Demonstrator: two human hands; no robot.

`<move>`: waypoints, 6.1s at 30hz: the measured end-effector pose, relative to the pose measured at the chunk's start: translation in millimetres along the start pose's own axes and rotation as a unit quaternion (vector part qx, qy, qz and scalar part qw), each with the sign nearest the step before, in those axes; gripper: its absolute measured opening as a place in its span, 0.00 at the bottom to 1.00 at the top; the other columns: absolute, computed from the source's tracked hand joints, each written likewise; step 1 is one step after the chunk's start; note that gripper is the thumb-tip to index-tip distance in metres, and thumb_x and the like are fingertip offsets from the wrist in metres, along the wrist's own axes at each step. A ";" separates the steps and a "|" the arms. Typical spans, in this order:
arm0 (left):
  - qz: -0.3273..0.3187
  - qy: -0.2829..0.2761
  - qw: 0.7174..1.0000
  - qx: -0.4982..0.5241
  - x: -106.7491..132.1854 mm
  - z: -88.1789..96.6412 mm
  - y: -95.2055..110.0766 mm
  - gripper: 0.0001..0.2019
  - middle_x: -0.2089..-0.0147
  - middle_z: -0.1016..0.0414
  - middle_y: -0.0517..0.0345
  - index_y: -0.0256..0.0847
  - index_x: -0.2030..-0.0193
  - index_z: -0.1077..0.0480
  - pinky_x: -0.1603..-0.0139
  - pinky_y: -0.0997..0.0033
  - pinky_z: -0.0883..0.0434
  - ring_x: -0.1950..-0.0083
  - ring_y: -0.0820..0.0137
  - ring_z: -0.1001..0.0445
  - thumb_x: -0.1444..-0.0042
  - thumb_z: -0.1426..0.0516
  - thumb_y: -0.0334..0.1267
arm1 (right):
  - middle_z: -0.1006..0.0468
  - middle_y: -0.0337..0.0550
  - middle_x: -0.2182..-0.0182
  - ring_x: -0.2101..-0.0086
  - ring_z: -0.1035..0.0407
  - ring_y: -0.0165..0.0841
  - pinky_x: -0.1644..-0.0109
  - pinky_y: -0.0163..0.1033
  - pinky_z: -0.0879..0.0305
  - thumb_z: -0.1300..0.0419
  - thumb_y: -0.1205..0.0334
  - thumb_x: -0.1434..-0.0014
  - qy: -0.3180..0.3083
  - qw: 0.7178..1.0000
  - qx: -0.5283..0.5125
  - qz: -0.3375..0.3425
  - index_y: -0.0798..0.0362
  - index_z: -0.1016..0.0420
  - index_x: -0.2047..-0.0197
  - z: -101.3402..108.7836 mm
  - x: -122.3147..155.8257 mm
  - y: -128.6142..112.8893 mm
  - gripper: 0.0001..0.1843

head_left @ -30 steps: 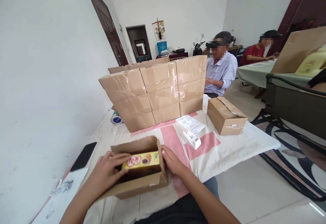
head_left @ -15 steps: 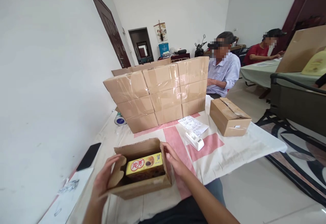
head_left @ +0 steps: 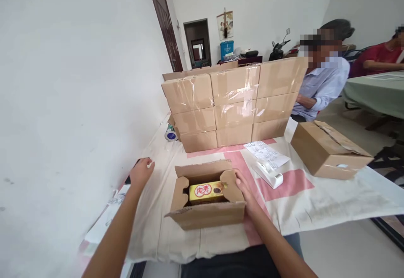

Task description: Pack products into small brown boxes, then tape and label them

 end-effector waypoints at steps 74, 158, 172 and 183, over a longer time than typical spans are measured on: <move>-0.014 -0.114 0.732 0.672 183.3 -49.4 133.5 0.18 0.44 0.26 0.50 0.47 0.59 0.28 0.38 0.50 0.32 0.41 0.55 0.28 0.33 0.52 0.56 | 0.36 0.50 0.33 0.30 0.49 0.57 0.28 0.66 0.48 0.40 0.28 0.43 -0.012 0.991 0.093 0.100 0.41 0.32 0.34 14.7 30.6 -53.0 0.41; -0.425 0.024 0.905 0.018 256.5 12.8 256.0 0.23 0.31 0.30 0.62 0.52 0.32 0.31 0.34 0.50 0.36 0.30 0.56 0.31 0.34 0.42 0.43 | 0.21 0.46 0.82 0.76 0.21 0.38 0.69 0.35 0.28 0.42 0.51 0.33 0.099 0.783 0.497 -0.362 0.54 0.28 0.72 197.1 -22.2 -15.3 0.19; -0.428 0.028 0.903 0.020 257.8 16.9 258.3 0.22 0.32 0.28 0.58 0.52 0.33 0.30 0.34 0.50 0.34 0.31 0.55 0.30 0.33 0.43 0.42 | 0.27 0.39 0.85 0.78 0.28 0.32 0.70 0.34 0.34 0.38 0.54 0.36 0.184 0.840 0.440 -0.257 0.52 0.37 0.83 205.3 -9.7 -13.6 0.25; -0.438 0.038 0.898 0.006 259.8 16.5 258.0 0.22 0.31 0.30 0.62 0.50 0.33 0.31 0.35 0.52 0.37 0.30 0.56 0.31 0.32 0.44 0.43 | 0.25 0.42 0.82 0.77 0.26 0.31 0.66 0.36 0.21 0.29 0.60 0.43 0.213 0.913 0.232 -0.260 0.53 0.33 0.81 208.6 2.8 -6.4 0.21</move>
Point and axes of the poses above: each hand's wrist, its own x-axis away from the middle knuckle, its own z-axis out of the back of the hand, y = z × x, the point moved 10 cm from there along -x, towards the middle knuckle
